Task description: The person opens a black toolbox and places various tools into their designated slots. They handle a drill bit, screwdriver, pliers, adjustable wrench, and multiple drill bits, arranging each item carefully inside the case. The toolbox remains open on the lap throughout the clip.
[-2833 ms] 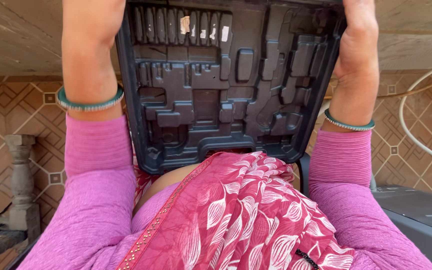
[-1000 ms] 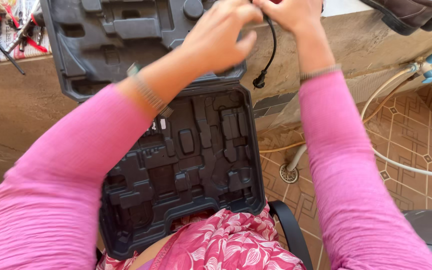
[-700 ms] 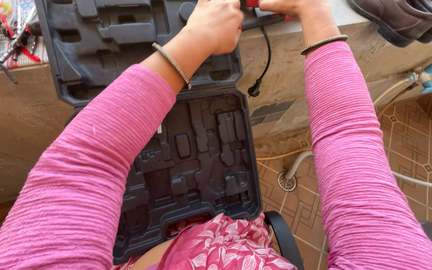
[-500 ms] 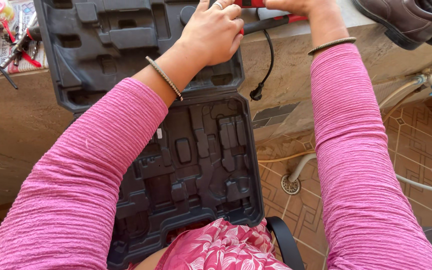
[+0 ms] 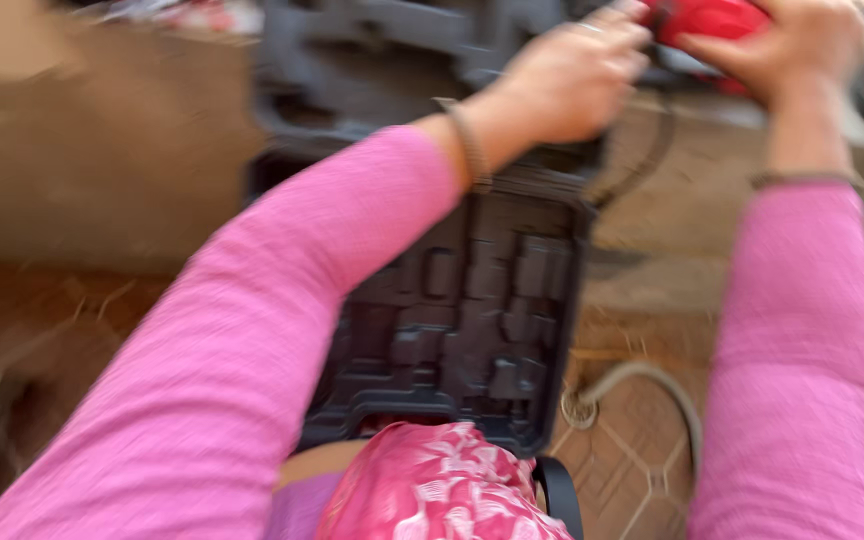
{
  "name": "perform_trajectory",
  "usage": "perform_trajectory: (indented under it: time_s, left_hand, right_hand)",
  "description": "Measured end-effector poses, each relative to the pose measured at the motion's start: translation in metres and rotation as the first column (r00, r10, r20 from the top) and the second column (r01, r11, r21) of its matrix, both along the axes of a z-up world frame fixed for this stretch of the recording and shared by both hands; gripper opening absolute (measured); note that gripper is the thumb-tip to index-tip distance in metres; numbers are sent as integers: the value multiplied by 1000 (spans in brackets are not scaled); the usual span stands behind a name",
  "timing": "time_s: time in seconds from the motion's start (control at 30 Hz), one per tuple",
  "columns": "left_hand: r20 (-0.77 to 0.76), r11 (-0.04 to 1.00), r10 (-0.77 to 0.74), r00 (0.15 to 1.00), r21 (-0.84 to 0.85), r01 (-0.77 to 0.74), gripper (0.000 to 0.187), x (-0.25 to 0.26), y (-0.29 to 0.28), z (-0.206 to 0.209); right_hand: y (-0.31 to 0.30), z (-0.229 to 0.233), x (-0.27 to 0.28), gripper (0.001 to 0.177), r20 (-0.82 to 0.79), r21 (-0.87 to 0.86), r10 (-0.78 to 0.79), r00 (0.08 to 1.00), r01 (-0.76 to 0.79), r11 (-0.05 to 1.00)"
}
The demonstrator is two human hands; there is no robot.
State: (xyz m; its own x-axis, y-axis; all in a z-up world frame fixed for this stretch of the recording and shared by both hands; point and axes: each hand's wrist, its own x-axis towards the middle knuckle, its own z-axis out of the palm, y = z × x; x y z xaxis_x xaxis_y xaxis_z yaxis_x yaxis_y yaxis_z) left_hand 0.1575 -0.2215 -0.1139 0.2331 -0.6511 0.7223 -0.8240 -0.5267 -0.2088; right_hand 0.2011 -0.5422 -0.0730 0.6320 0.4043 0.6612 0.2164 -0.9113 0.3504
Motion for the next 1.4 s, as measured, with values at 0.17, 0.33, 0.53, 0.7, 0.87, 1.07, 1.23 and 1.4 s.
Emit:
perform_trajectory:
  time_s: [0.17,0.33,0.53,0.7,0.87,1.07,1.23,1.4]
  left_hand:
    - [-201,997,82,976,22,-79,46,0,-8,-6]
    - [-411,969,173,895,235,-79,74,-49,25,23]
    - [-525,918,168,834,391,61,75,-157,117,37]
    - [-404,997,-42,914,-80,10,45,-226,220,29]
    - [-408,761,188,893,-514,-395,33,-236,303,14]
    - [-542,479,288,789,-632,-609,57,-209,342,-15]
    - [-657,393,328,679,-559,-730,66,-164,364,-29]
    - [-575,393,403,712,-594,-702,69,-132,378,-45]
  right_hand:
    - [6,-18,-15,60,-10,160,327,945,-322,933]
    - [51,-5,-53,61,-126,370,275,953,-212,904]
    - [176,15,-133,46,125,24,268,955,-272,962]
    - [284,22,-193,19,-126,398,625,770,-539,743]
    - [396,0,-216,27,-128,90,797,590,-793,602]
    - [499,-4,-182,39,-217,551,899,379,-713,434]
    - [553,-16,-146,45,-135,413,836,532,-737,535]
    - [582,-27,-126,58,-57,311,718,694,-671,673]
